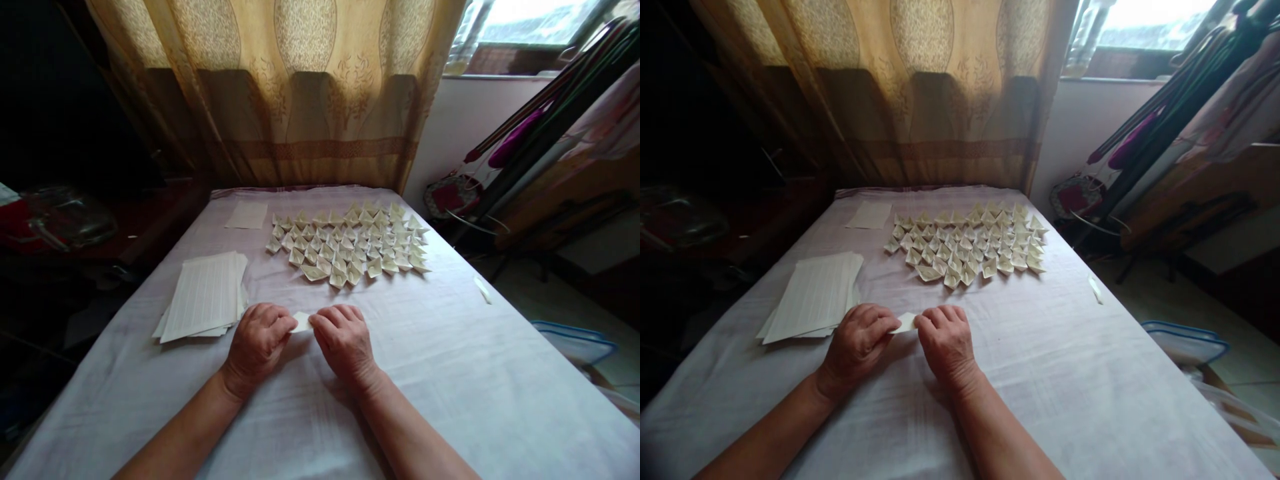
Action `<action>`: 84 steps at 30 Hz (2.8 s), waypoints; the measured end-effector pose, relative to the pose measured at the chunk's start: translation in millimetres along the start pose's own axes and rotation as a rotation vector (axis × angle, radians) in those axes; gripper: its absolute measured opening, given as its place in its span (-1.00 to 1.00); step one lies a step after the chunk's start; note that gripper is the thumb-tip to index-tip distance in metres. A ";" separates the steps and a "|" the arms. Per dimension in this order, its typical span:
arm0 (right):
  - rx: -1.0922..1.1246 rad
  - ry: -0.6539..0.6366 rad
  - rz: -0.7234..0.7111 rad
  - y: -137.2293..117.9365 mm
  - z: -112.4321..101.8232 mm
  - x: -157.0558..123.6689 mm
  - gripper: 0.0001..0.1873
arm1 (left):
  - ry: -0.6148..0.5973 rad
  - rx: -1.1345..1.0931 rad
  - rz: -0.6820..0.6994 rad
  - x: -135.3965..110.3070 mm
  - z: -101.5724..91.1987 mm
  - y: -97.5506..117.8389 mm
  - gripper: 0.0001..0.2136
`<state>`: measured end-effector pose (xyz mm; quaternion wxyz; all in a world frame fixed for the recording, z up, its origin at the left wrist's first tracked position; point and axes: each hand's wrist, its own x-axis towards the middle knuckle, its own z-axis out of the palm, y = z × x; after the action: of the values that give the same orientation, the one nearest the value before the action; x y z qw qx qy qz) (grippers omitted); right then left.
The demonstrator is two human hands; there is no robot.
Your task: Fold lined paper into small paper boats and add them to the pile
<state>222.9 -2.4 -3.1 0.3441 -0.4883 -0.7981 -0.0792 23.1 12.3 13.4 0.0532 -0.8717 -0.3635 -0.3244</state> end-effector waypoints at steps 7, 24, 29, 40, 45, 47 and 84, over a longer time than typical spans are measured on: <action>0.044 -0.224 -0.059 -9.7 6.0 -14.5 -0.92 | -0.125 0.057 0.054 -28.3 -4.0 -2.2 -0.80; 0.273 -0.365 0.208 10.4 5.4 -16.1 -0.83 | -0.218 -0.101 -0.221 -40.2 -5.7 -0.9 -0.82; 0.199 -0.358 0.296 2.8 7.5 -12.1 -0.84 | -0.222 -0.092 -0.351 -37.2 1.0 0.0 -0.83; 0.037 -0.323 0.331 -8.5 11.1 -10.4 -0.81 | -0.293 -0.039 -0.415 -32.1 3.9 2.3 -0.84; -0.011 -0.346 0.329 -10.2 11.5 -8.0 -0.78 | -0.278 -0.018 -0.410 -31.3 5.7 3.9 -0.86; -0.001 -0.353 0.340 -10.4 11.3 -7.4 -0.78 | -0.277 -0.020 -0.416 -31.7 5.9 3.7 -0.87; 0.140 -0.251 0.515 -9.9 11.9 -15.5 -0.89 | -0.289 -0.137 -0.451 -36.8 6.5 -6.0 -0.94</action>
<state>213.5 -13.2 -19.7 0.2842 -0.6558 -0.6878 0.1270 3.1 -3.2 -14.8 -0.1317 -0.8074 -0.5296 -0.2242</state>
